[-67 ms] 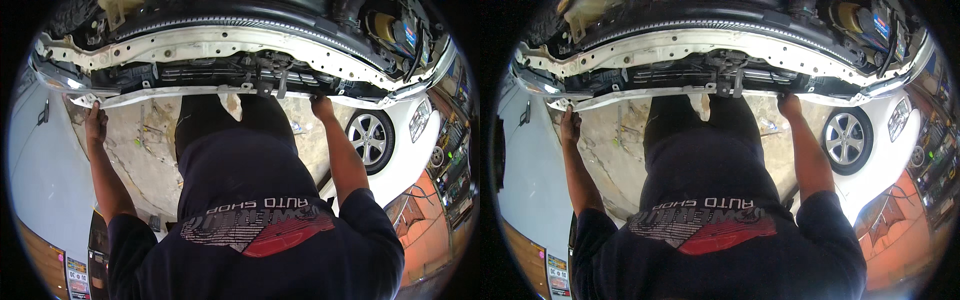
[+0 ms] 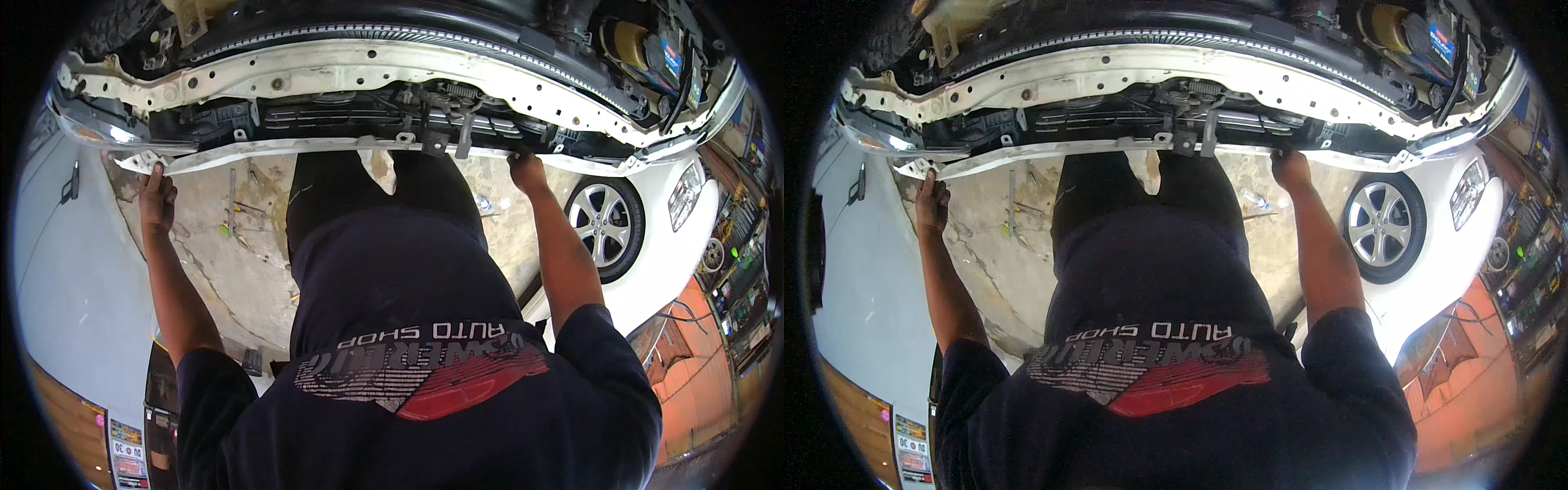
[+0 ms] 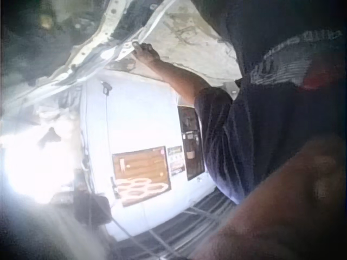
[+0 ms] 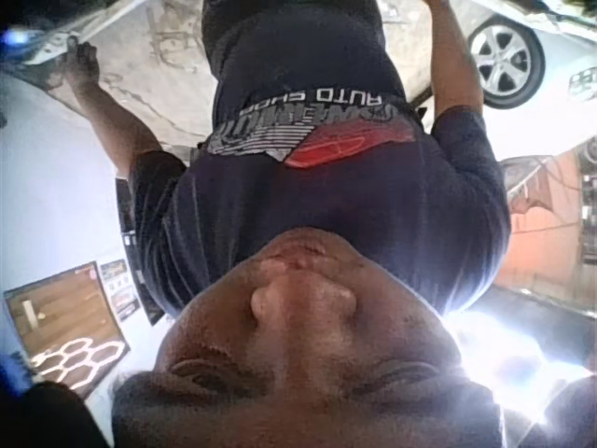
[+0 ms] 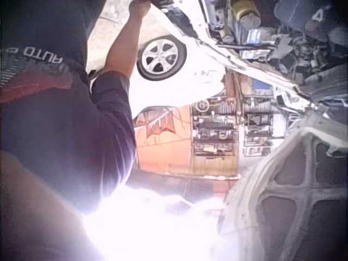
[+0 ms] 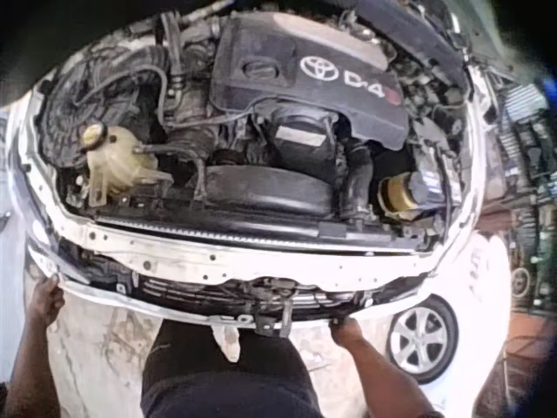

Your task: The person fits a bumper component onto a white car, inserts plastic fasteners into the engine bay frame, and wipes down the headlight surface with a cloth.

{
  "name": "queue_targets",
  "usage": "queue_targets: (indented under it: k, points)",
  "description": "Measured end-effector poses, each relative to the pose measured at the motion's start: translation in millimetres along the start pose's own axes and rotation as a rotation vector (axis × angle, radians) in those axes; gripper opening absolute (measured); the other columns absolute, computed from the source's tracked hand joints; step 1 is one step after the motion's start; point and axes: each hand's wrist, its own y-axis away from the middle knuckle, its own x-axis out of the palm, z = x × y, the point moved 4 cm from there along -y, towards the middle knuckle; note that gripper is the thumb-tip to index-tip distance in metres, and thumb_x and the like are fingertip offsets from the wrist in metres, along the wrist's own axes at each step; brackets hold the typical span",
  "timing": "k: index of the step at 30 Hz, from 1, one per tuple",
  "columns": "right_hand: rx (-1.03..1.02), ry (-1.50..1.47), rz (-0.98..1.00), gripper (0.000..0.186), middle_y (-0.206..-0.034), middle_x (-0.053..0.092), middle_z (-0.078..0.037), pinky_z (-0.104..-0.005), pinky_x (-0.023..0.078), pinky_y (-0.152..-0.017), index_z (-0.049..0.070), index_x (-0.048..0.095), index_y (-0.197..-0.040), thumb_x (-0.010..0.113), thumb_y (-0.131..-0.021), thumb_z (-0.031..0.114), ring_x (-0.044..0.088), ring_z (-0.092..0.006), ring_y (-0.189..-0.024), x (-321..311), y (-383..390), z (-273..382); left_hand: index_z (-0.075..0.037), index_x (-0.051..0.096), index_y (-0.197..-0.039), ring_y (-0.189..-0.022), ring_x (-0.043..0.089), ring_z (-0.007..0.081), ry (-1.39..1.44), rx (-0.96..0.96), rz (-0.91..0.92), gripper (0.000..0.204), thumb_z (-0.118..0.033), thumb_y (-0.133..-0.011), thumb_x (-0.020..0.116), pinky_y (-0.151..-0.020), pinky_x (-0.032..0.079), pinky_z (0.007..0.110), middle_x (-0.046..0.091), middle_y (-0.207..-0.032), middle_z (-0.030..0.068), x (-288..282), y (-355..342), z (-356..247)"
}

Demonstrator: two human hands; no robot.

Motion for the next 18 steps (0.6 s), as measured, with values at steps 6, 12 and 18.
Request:
queue_targets:
  k: [6,12,18]
  points:
    - [0.048,0.043,0.054,0.034,-0.116,0.072,-0.021,-0.0496,0.055,-0.093,0.017,0.066,-0.127,0.064,-0.095,0.029,0.067,-0.0437,-0.109,-2.1,1.1,2.3,-0.014,0.055,-0.124,-0.055,0.033,0.0034,-0.082,-0.044,0.063,0.035,-0.021,-0.096,0.074,-0.049,0.026,0.022,0.043,-0.075,-0.009,0.2,2.5,-4.8]
    - [0.046,0.063,0.05,0.033,-0.116,0.071,-0.022,-0.0505,0.055,-0.093,0.018,0.065,-0.126,0.064,-0.095,0.028,0.066,-0.044,-0.11,-5.7,-0.4,0.4,-0.013,0.054,-0.129,-0.056,0.034,0.0034,-0.116,-0.011,0.057,0.039,-0.021,-0.096,0.074,-0.049,0.026,0.022,0.045,-0.079,-0.0091,10.9,2.0,-10.2]
    - [0.069,0.078,0.057,0.032,-0.114,0.071,-0.023,-0.0515,0.055,-0.091,0.019,0.066,-0.126,0.063,-0.095,0.025,0.066,-0.0447,-0.109,-3.7,-2.4,13.6,-0.015,0.056,-0.122,-0.058,0.036,0.0023,-0.149,-0.057,0.047,0.034,-0.023,-0.095,0.075,-0.049,0.028,0.021,0.046,-0.078,-0.0099,-0.5,5.1,-7.1]
